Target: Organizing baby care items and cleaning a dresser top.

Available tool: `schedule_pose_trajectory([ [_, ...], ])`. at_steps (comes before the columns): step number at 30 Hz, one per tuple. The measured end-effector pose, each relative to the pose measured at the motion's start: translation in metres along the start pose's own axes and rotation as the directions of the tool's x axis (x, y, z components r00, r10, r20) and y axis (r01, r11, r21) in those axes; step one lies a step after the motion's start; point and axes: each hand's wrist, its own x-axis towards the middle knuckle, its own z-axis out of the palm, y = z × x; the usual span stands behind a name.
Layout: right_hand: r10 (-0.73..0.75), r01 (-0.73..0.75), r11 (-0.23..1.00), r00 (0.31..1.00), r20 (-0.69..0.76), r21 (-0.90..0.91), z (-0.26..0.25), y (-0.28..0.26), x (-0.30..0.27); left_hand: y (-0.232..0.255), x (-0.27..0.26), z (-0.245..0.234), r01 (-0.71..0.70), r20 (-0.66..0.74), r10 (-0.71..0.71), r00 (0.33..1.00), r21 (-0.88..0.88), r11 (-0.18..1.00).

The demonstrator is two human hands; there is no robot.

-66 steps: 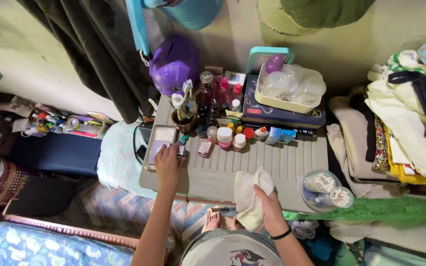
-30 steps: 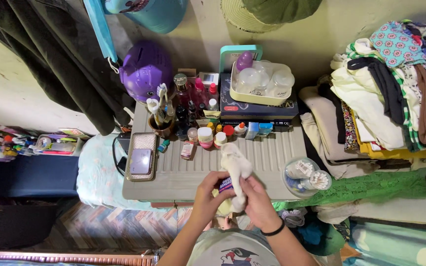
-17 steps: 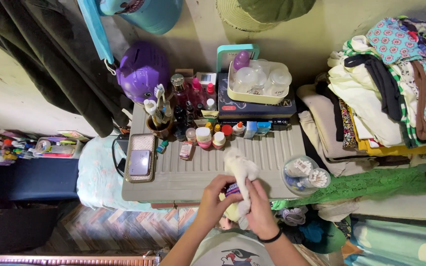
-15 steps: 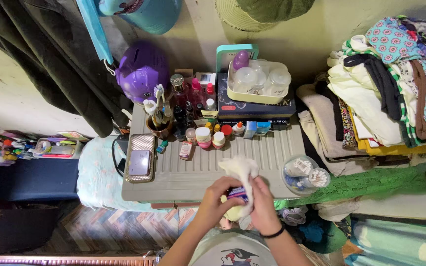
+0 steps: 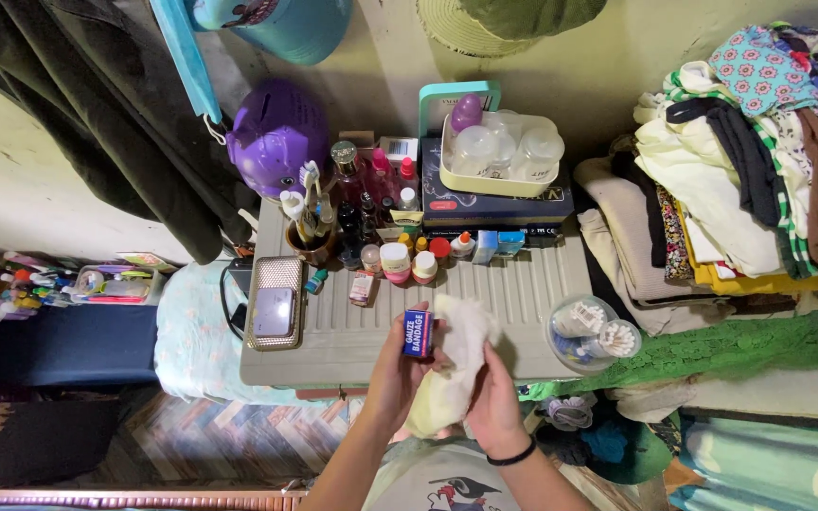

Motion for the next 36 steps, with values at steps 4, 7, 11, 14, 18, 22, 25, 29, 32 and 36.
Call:
schedule_pose_trajectory([
  [4, -0.326, 0.323, 0.928, 0.945, 0.015, -0.188, -0.009, 0.018, 0.001, -0.038, 0.012, -0.021, -0.062, -0.115, 0.092, 0.989, 0.241, 0.969],
  [7, -0.394, 0.478, 0.670, 0.877, 0.273, -0.568, 0.006, 0.020, 0.002, -0.052, 0.009, -0.020, -0.101, -0.091, 0.149, 0.985, 0.399, 0.911],
  [11, -0.489, 0.520, 0.638, 0.843, 0.223, -0.568, -0.043, 0.023, 0.047, -0.053, 0.006, -0.016, -0.084, -0.061, 0.129, 0.990, 0.481, 0.872],
  [14, -0.496, 0.450, 0.706, 0.865, 0.073, -0.546, -0.066, 0.027, 0.063, -0.058, 0.008, -0.021, -0.099, -0.051, 0.152, 0.987, 0.549, 0.830],
  [18, -0.441, 0.430, 0.784, 0.893, 0.084, -0.449, -0.018, 0.019, 0.022, -0.051, -0.001, -0.015, -0.152, -0.013, 0.206, 0.978, 0.631, 0.761],
  [22, -0.479, 0.463, 0.697, 0.869, 0.125, -0.548, -0.031, 0.006, 0.025, -0.026, -0.016, 0.023, -0.155, 0.004, 0.212, 0.977, 0.698, 0.699],
  [25, -0.417, 0.421, 0.839, 0.905, 0.090, -0.345, -0.022, -0.009, 0.020, -0.027, -0.021, 0.030, -0.283, 0.117, 0.311, 0.943, 0.773, 0.568],
  [29, -0.140, 0.141, 0.990, 0.960, 0.242, 0.012, -0.018, -0.015, 0.017, -0.020, -0.026, 0.039, -0.452, 0.249, 0.484, 0.839, 0.814, 0.365],
  [32, -0.085, 0.081, 0.996, 0.984, 0.158, 0.031, -0.010, -0.017, 0.012, -0.018, -0.027, 0.038, -0.476, 0.273, 0.529, 0.804, 0.828, 0.296],
  [36, -0.066, 0.064, 0.998, 0.984, 0.164, 0.013, -0.006, -0.021, 0.008, -0.011, -0.028, 0.039, -0.480, 0.324, 0.573, 0.753, 0.866, 0.142],
])
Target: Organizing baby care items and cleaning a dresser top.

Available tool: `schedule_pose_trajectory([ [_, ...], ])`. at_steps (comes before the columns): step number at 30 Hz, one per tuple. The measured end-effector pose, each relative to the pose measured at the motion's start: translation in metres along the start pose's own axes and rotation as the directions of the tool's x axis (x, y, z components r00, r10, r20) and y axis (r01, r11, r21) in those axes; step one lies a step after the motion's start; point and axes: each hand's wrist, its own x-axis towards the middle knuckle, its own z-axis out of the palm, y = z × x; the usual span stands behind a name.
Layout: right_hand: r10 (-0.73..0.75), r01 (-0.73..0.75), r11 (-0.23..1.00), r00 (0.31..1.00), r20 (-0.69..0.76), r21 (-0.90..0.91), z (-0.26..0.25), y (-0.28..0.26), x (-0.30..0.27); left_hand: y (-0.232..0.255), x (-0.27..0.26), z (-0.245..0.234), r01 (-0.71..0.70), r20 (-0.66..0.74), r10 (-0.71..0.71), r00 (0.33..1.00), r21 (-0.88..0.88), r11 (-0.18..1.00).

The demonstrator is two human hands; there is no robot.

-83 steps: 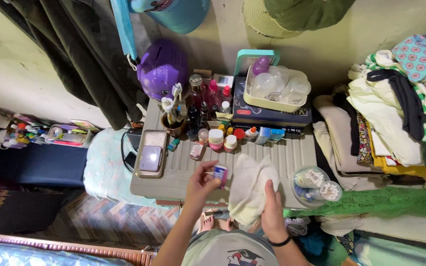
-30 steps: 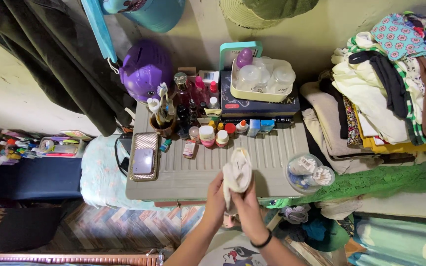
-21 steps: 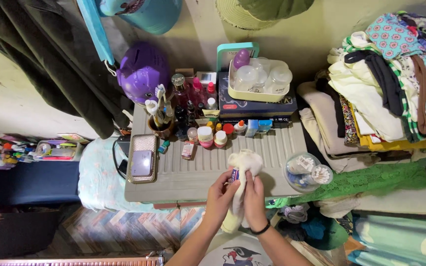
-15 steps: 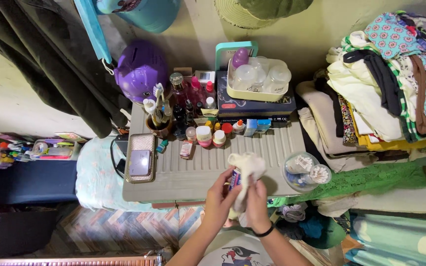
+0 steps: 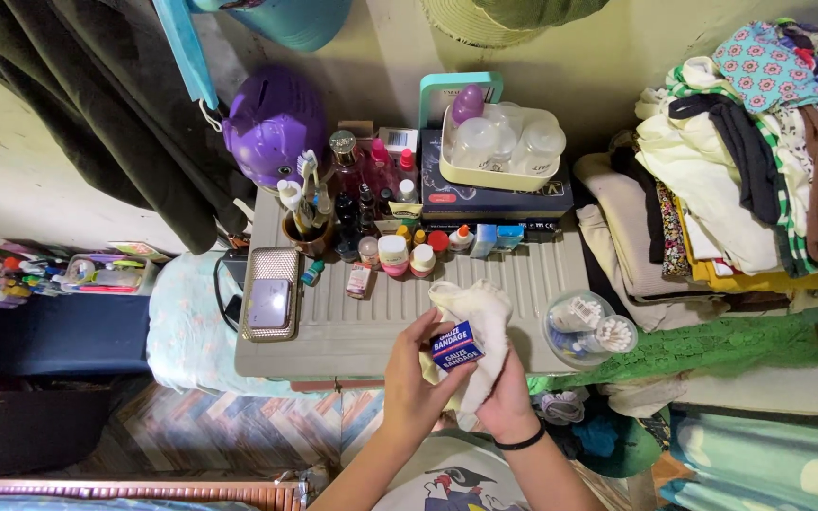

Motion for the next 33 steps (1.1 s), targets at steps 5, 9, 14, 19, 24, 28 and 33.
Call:
schedule_pose_trajectory([
  [5, 0.094, -0.095, 0.995, 0.995, 0.037, 0.025, -0.015, 0.002, -0.004, 0.000, 0.006, -0.006, -0.114, 0.015, 0.113, 0.993, 0.158, 0.981],
  [9, 0.230, -0.224, 0.968, 0.972, 0.043, -0.114, -0.011, -0.005, -0.005, -0.008, 0.003, -0.005, -0.126, 0.045, 0.121, 0.992, 0.135, 0.983],
  [14, 0.148, -0.146, 0.989, 0.987, 0.071, -0.025, -0.023, 0.002, 0.005, -0.006, 0.000, 0.002, -0.094, 0.072, 0.087, 0.994, 0.106, 0.990],
  [19, 0.181, -0.181, 0.983, 0.981, 0.065, 0.002, -0.020, 0.002, 0.004, -0.007, -0.001, 0.000, -0.129, 0.051, 0.124, 0.991, 0.101, 0.987],
  [24, 0.105, -0.105, 0.994, 0.993, -0.046, -0.011, -0.036, 0.003, 0.010, -0.013, -0.005, 0.000, -0.150, 0.076, 0.147, 0.986, 0.036, 0.988],
  [28, -0.017, 0.000, 0.979, 0.996, -0.085, -0.203, -0.032, -0.001, 0.008, -0.010, -0.006, 0.002, -0.093, 0.078, 0.094, 0.993, -0.015, 0.996],
  [33, 0.141, -0.146, 0.988, 0.982, -0.124, -0.039, -0.006, 0.002, -0.008, -0.018, -0.001, -0.002, -0.107, 0.008, 0.107, 0.994, 0.100, 0.989],
])
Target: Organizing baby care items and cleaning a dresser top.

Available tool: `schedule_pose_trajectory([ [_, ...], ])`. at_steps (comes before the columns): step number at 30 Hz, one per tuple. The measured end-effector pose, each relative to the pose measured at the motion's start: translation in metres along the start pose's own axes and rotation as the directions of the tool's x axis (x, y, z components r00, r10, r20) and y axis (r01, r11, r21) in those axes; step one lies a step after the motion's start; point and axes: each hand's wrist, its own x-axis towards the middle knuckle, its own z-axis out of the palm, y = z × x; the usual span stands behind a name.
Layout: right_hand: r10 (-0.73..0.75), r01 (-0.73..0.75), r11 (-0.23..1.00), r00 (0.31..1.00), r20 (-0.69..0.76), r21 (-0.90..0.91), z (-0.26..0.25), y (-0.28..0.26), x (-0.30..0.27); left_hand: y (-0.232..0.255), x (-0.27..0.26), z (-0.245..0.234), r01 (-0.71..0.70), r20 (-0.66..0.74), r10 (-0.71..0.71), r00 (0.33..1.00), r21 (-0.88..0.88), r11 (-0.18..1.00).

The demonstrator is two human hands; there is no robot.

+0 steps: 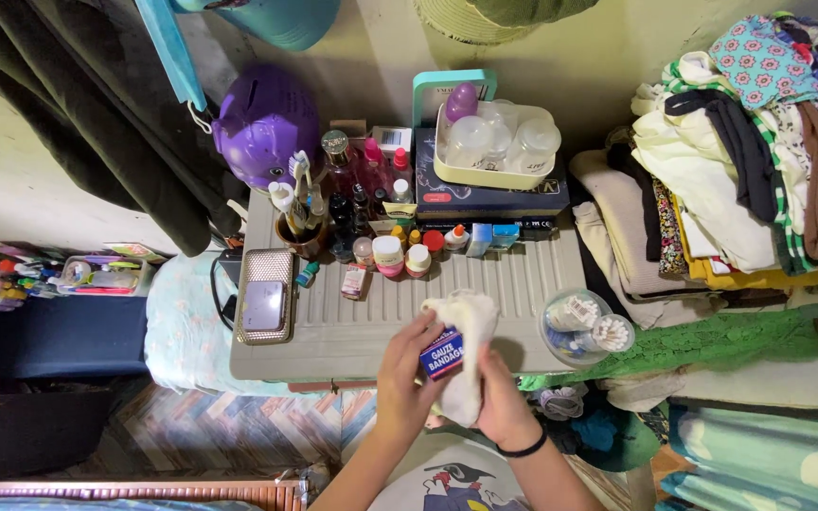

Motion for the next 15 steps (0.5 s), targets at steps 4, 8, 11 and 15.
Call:
schedule_pose_trajectory([
  [4, -0.254, 0.303, 0.847, 0.952, 0.169, -0.436, -0.009, 0.016, 0.008, -0.006, -0.007, 0.000, 0.039, 0.092, -0.043, 0.995, 0.050, 0.998],
  [8, -0.392, 0.378, 0.758, 0.915, 0.091, -0.532, -0.027, 0.023, 0.025, -0.004, -0.014, 0.007, 0.127, 0.169, -0.140, 0.976, 0.081, 0.989],
  [11, -0.395, 0.343, 0.828, 0.918, -0.027, -0.443, -0.026, 0.025, 0.024, -0.001, -0.013, 0.007, 0.073, 0.169, -0.088, 0.982, 0.098, 0.993],
  [15, -0.473, 0.413, 0.696, 0.879, 0.057, -0.588, 0.033, 0.017, -0.007, -0.008, -0.018, 0.009, 0.173, 0.167, -0.192, 0.967, 0.122, 0.977],
])
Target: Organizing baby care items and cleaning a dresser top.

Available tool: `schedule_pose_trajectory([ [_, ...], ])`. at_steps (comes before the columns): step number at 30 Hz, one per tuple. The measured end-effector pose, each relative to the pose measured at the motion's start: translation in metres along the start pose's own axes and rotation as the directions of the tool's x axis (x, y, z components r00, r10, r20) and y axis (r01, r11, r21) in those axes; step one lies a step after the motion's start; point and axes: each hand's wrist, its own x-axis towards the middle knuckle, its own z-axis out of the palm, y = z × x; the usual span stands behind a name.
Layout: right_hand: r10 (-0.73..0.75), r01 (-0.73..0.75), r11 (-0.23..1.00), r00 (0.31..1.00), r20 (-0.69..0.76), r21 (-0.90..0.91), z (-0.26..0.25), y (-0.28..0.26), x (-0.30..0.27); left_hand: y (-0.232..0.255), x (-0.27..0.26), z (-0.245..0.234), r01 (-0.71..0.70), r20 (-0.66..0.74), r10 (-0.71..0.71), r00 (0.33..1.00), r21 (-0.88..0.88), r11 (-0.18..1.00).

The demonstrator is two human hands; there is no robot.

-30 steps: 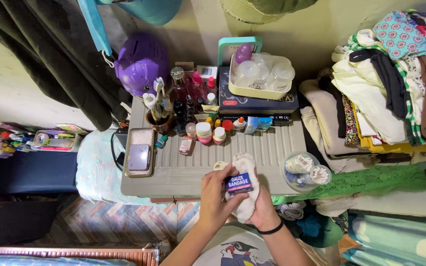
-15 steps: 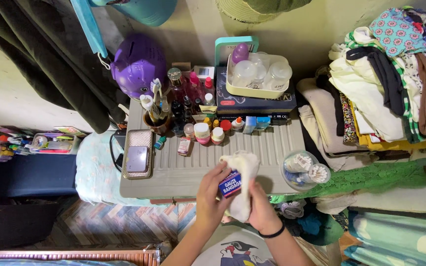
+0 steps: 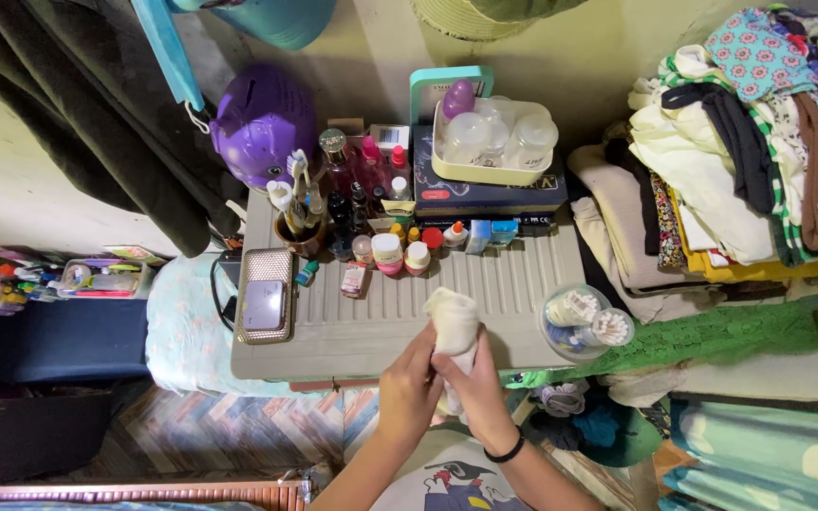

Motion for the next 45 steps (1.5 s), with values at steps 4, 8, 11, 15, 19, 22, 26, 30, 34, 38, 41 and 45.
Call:
schedule_pose_trajectory([
  [4, -0.058, 0.056, 0.998, 0.993, 0.105, 0.028, -0.017, 0.034, 0.011, -0.005, -0.005, 0.007, 0.056, 0.015, -0.056, 0.998, 0.013, 0.998],
  [8, 0.089, -0.066, 0.974, 0.991, -0.096, 0.219, -0.023, 0.049, 0.016, 0.008, 0.000, 0.001, -0.071, -0.015, 0.071, 0.997, 0.015, 0.997],
  [11, 0.099, -0.083, 0.967, 0.994, -0.054, 0.242, 0.002, 0.006, 0.000, -0.013, -0.004, 0.006, -0.026, 0.006, 0.025, 1.000, 0.013, 1.000],
  [15, 0.023, -0.025, 0.992, 1.000, 0.016, 0.122, 0.001, 0.008, 0.000, -0.011, -0.007, 0.006, -0.012, 0.047, 0.011, 0.999, 0.034, 0.999],
  [19, 0.093, -0.053, 0.923, 0.992, -0.088, 0.380, -0.030, 0.076, 0.020, 0.004, -0.001, -0.003, -0.101, 0.032, 0.100, 0.994, 0.026, 0.995],
  [22, 0.140, -0.101, 0.935, 0.986, -0.091, 0.339, -0.025, 0.060, 0.014, 0.004, 0.004, -0.007, -0.128, 0.021, 0.128, 0.992, 0.031, 0.991],
  [26, -0.024, 0.014, 0.973, 0.999, 0.037, 0.231, -0.016, 0.038, 0.012, 0.010, 0.014, -0.016, -0.145, 0.072, 0.146, 0.987, -0.024, 0.989],
  [30, 0.002, 0.004, 0.941, 1.000, -0.016, 0.338, -0.031, 0.057, 0.020, 0.012, 0.023, -0.016, -0.176, 0.098, 0.204, 0.974, -0.235, 0.956],
  [34, 0.089, -0.070, 0.924, 0.996, -0.032, 0.376, -0.032, 0.055, 0.015, -0.006, 0.016, 0.001, -0.026, 0.077, 0.051, 0.996, -0.298, 0.954],
  [38, 0.056, -0.057, 0.894, 0.998, 0.015, 0.444, -0.025, 0.016, 0.014, -0.015, 0.014, 0.006, 0.051, 0.051, -0.042, 0.998, -0.175, 0.983],
  [41, 0.031, -0.058, 0.881, 0.997, 0.065, 0.470, -0.030, 0.013, 0.017, -0.014, 0.015, 0.005, -0.062, 0.016, 0.061, 0.998, 0.022, 0.998],
  [45, 0.053, -0.063, 0.996, 0.988, 0.145, 0.068, -0.049, 0.064, 0.023, -0.025, 0.013, 0.020, -0.211, 0.005, 0.217, 0.976, 0.262, 0.942],
])
